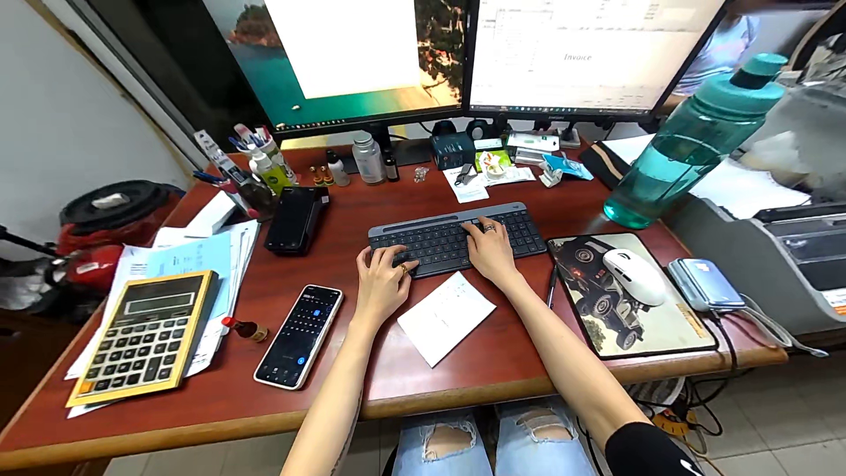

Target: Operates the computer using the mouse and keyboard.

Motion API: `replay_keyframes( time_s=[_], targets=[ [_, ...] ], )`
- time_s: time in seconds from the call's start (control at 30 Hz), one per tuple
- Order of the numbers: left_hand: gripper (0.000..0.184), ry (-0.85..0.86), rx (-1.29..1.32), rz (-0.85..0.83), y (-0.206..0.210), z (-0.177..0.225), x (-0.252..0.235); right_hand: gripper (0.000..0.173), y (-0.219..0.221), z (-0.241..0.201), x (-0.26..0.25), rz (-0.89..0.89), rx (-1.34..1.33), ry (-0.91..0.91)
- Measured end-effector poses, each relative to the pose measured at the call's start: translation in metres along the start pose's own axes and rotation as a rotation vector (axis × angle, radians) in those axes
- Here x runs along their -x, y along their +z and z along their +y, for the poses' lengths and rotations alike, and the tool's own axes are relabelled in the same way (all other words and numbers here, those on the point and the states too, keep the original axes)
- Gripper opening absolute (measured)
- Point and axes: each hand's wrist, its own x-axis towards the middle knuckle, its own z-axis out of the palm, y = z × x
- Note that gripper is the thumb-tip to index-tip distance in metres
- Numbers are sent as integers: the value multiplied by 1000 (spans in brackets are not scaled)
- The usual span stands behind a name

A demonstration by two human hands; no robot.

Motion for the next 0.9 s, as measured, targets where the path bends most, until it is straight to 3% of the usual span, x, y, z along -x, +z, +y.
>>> replay_keyframes(
  time_s=[0.47, 0.63, 0.9],
  targets=[
    [30, -9, -9, -7, -1, 0, -1, 41, -29, 23, -11, 88, -39, 81],
    [31, -9, -1, -9, 0, -2, 0, 39, -19, 24, -11, 30, -24, 0],
    [30, -7, -1, 9, 2, -2, -1, 40, -14, 21, -11, -43, 37, 23]
  ],
)
